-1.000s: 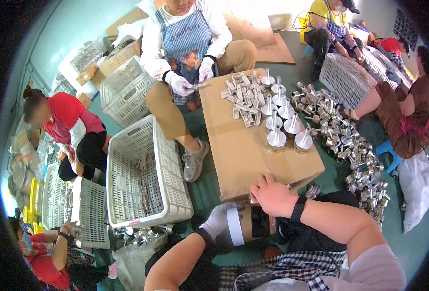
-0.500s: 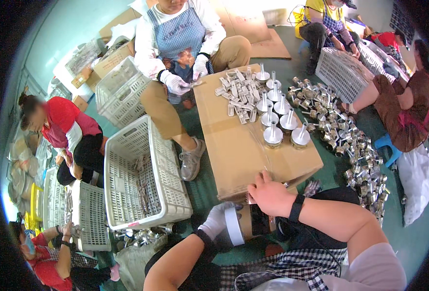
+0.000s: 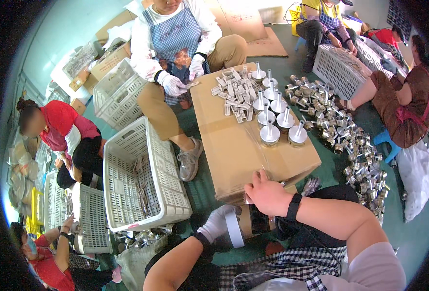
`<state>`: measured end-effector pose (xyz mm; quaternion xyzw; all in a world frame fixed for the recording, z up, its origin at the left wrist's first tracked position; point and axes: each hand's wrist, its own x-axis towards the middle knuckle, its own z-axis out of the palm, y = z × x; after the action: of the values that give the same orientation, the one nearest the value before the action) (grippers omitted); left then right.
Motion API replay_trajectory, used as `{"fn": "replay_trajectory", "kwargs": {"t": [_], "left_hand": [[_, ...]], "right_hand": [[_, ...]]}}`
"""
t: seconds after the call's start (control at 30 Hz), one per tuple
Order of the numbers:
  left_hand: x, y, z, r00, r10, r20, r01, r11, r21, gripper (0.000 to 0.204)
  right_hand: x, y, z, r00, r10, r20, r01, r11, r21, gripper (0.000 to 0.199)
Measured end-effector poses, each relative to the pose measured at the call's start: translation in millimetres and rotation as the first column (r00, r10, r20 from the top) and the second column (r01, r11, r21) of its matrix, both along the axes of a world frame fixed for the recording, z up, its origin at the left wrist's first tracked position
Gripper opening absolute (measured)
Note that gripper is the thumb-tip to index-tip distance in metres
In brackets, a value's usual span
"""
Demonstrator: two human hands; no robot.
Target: Sorting and packing small metal parts into boxes in a factory setting.
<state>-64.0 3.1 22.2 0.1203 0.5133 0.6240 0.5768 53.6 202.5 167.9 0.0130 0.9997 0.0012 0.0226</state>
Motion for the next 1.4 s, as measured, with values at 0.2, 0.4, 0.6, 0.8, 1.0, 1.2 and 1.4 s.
{"fn": "replay_trajectory", "kwargs": {"t": [0.2,0.4,0.6,0.8,1.0,1.2,1.4], "left_hand": [[-4.7,13.0,23.1,0.829,0.128,0.545,-0.037,0.984,-0.175,0.029],[-9.4,11.3,17.2,0.827,0.096,0.554,0.003,0.984,-0.176,0.030],[-9.1,12.1,19.4,0.822,0.121,0.557,-0.032,0.985,-0.167,0.029],[-9.2,12.7,17.4,0.833,0.114,0.541,-0.035,0.987,-0.154,0.029],[-11.2,12.8,14.3,0.835,0.115,0.538,-0.017,0.983,-0.184,0.029],[-10.8,12.4,14.2,0.846,0.107,0.522,-0.020,0.985,-0.170,0.029],[-11.8,10.9,12.6,0.838,0.093,0.537,-0.022,0.990,-0.138,0.027]], "right_hand": [[1.1,0.6,2.9,0.998,-0.020,0.056,0.021,1.000,-0.013,0.032],[0.7,0.4,2.0,0.997,-0.032,0.068,0.034,0.999,-0.025,0.032],[0.6,0.4,0.9,0.997,-0.017,0.079,0.017,1.000,0.004,0.032],[0.8,-0.4,-0.9,0.998,-0.025,0.066,0.025,1.000,0.003,0.035],[1.2,-0.5,-2.5,0.999,-0.026,0.048,0.025,1.000,0.006,0.036],[1.2,-0.3,-1.7,0.998,-0.038,0.055,0.040,0.999,-0.025,0.035],[1.3,-1.1,0.8,0.997,-0.048,0.054,0.050,0.998,-0.034,0.034]]}}
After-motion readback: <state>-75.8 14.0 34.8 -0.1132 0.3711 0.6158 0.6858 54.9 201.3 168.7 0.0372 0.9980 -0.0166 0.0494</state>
